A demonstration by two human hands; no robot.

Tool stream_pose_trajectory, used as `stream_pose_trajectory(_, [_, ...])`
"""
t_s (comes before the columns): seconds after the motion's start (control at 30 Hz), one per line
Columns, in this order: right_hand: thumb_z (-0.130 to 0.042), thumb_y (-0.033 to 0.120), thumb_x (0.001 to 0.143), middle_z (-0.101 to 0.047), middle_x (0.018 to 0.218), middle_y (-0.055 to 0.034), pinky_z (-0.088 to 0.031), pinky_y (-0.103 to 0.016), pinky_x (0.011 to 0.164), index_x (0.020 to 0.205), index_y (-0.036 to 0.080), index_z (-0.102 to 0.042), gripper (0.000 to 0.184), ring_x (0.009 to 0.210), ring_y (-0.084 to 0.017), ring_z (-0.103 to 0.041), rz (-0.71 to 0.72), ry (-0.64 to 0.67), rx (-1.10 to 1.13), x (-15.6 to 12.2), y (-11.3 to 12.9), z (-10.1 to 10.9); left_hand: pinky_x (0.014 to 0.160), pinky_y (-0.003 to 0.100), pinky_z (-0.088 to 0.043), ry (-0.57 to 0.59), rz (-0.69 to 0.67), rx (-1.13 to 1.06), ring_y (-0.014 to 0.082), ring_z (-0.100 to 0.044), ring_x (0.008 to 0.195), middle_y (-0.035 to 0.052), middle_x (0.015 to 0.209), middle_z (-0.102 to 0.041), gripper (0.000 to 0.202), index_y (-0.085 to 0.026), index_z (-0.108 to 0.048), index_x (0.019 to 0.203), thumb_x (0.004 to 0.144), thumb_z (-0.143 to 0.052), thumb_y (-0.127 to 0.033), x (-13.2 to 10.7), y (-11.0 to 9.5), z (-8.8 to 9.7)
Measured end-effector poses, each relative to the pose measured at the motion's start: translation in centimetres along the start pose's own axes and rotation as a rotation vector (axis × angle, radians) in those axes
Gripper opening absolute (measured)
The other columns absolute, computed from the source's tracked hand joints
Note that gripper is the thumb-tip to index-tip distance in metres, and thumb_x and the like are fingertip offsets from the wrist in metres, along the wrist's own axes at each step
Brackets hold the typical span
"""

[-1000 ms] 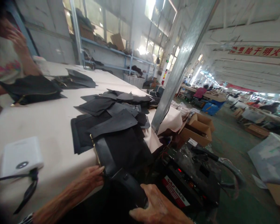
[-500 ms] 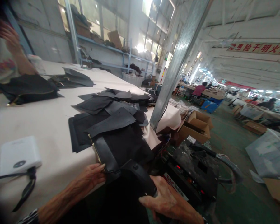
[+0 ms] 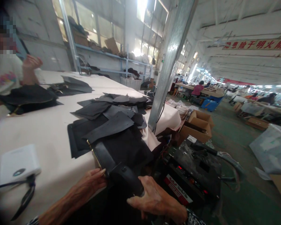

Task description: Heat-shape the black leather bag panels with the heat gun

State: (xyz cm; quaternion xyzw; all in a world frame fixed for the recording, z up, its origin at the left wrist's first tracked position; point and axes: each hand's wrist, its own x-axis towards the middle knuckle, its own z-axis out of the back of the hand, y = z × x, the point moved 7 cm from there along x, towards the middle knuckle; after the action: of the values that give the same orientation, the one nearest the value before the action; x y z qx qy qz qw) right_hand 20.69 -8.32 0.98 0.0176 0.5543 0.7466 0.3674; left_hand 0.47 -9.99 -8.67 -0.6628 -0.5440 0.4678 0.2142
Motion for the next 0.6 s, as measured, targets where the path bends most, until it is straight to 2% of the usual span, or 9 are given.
stream_pose_trajectory(0.17, [-0.063,0.031,0.075,-0.055,0.065,0.0037,-0.036,-0.015,0.047,0.082,0.015,-0.058,0.019,0.053,-0.007,-0.051,0.016,-0.088,-0.058,-0.8,0.4,0.7,0.078,0.030,-0.051,0.098,-0.029,0.025,0.0199,-0.066,0.080,0.0102,0.088,-0.072,0.022,-0.013,-0.069,0.082,0.082,-0.064,-0.035,0.2,-0.3,-1.0])
stream_pose_trajectory(0.27, [-0.060,0.032,0.076,-0.053,0.058,0.0041,-0.034,-0.015,0.043,0.078,0.015,-0.055,0.018,0.049,-0.008,-0.052,0.000,-0.086,-0.015,0.2,0.9,1.3,0.073,0.027,-0.052,0.078,0.000,-0.020,0.0181,-0.066,0.075,0.0073,0.081,-0.072,0.019,-0.014,-0.068,0.076,0.080,-0.067,-0.033,0.3,-0.3,-1.5])
stream_pose_trajectory(0.37, [-0.057,0.034,0.078,-0.053,0.055,0.0042,-0.037,-0.015,0.042,0.077,0.015,-0.054,0.020,0.046,-0.009,-0.052,-0.017,-0.112,0.032,1.0,0.9,2.7,0.067,0.023,-0.053,0.030,0.052,-0.090,0.0158,-0.065,0.070,0.0053,0.076,-0.072,0.016,-0.014,-0.067,0.070,0.072,-0.075,-0.029,0.2,-0.2,-1.9])
stream_pose_trajectory(0.47, [-0.056,0.034,0.080,-0.054,0.054,0.0038,-0.039,-0.016,0.044,0.078,0.015,-0.054,0.020,0.046,-0.009,-0.052,-0.016,-0.171,0.072,0.4,0.1,4.7,0.066,0.024,-0.054,-0.026,0.079,-0.144,0.0155,-0.065,0.070,0.0054,0.076,-0.071,0.017,-0.013,-0.068,0.069,0.066,-0.081,-0.024,0.2,-0.3,-2.1])
stream_pose_trajectory(0.6, [-0.055,0.034,0.082,-0.058,0.058,0.0034,-0.042,-0.019,0.050,0.083,0.015,-0.056,0.020,0.050,-0.010,-0.053,-0.053,-0.248,0.066,-1.4,-1.5,6.8,0.077,0.030,-0.055,0.018,0.127,-0.233,0.0198,-0.066,0.080,0.0077,0.082,-0.072,0.018,-0.013,-0.069,0.069,0.064,-0.081,-0.025,1.3,0.2,-3.1])
